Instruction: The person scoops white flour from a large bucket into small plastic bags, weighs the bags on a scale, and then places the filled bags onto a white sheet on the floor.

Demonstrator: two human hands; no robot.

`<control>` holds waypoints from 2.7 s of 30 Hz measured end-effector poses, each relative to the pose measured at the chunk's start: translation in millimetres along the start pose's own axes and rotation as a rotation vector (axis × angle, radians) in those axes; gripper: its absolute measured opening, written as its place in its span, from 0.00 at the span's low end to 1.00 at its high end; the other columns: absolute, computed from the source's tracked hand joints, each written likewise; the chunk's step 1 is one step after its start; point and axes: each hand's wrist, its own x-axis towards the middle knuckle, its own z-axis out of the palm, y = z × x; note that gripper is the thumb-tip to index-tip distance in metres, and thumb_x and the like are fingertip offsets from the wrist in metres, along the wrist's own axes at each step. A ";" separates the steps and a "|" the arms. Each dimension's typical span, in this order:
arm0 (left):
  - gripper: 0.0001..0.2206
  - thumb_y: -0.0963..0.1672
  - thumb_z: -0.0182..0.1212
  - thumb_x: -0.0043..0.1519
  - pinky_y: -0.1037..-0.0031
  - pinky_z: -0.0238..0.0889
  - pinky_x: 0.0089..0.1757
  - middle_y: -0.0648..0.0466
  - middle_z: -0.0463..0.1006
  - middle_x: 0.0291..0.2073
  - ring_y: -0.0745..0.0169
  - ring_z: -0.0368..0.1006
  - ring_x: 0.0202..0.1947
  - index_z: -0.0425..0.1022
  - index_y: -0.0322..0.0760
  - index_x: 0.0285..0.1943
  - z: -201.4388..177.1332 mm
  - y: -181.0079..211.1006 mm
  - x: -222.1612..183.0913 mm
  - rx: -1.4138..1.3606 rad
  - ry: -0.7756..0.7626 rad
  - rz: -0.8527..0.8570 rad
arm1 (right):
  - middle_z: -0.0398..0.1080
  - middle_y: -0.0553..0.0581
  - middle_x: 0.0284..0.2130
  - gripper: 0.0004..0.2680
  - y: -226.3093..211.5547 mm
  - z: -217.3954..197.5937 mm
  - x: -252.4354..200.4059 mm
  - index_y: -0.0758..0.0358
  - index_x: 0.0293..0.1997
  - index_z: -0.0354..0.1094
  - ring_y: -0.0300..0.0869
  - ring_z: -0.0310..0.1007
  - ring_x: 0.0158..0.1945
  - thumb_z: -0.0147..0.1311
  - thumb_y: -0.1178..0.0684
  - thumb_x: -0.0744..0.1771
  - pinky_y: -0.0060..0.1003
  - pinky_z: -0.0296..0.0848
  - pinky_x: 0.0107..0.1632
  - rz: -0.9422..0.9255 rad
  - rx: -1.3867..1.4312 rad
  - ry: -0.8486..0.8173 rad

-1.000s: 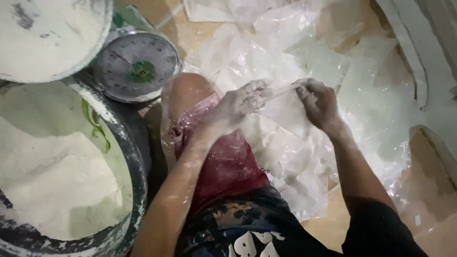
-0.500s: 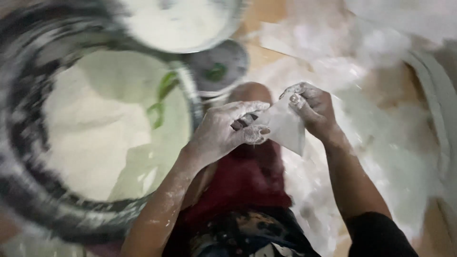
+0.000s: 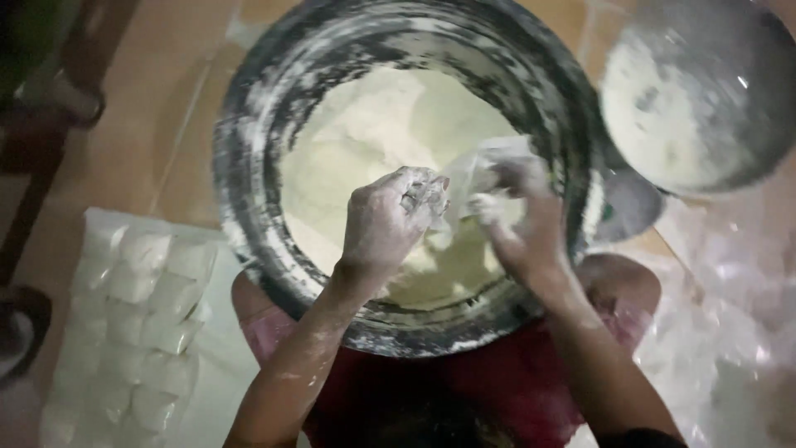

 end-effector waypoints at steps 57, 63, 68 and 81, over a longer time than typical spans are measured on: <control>0.12 0.46 0.67 0.58 0.67 0.70 0.32 0.51 0.86 0.33 0.53 0.79 0.27 0.81 0.36 0.47 -50.3 -121.9 36.0 0.100 0.187 0.065 | 0.78 0.48 0.39 0.10 119.3 -31.0 3.7 0.33 0.53 0.74 0.47 0.72 0.45 0.47 0.40 0.69 0.60 0.59 0.57 0.006 -1.349 -0.964; 0.13 0.46 0.66 0.54 0.66 0.71 0.32 0.53 0.86 0.33 0.51 0.80 0.29 0.83 0.42 0.47 -36.6 -115.8 37.9 0.055 0.005 -0.035 | 0.72 0.58 0.33 0.04 149.8 -35.9 -32.0 0.56 0.30 0.72 0.50 0.68 0.35 0.50 0.55 0.62 0.48 0.65 0.45 -0.405 -1.089 -0.748; 0.12 0.47 0.65 0.56 0.44 0.75 0.36 0.41 0.83 0.30 0.33 0.81 0.36 0.84 0.46 0.47 -12.0 -134.7 47.1 0.178 -0.189 -0.131 | 0.64 0.47 0.13 0.11 161.5 47.9 -53.7 0.44 0.13 0.63 0.35 0.65 0.27 0.58 0.52 0.60 0.38 0.52 0.49 0.139 -0.933 -0.904; 0.10 0.48 0.68 0.56 0.46 0.76 0.33 0.40 0.82 0.28 0.33 0.81 0.33 0.85 0.41 0.41 30.7 -128.2 41.0 0.244 -0.372 -0.173 | 0.75 0.40 0.39 0.15 25.2 -58.4 -28.9 0.16 0.57 0.69 0.43 0.78 0.46 0.47 0.26 0.65 0.47 0.80 0.47 0.488 -1.068 -0.911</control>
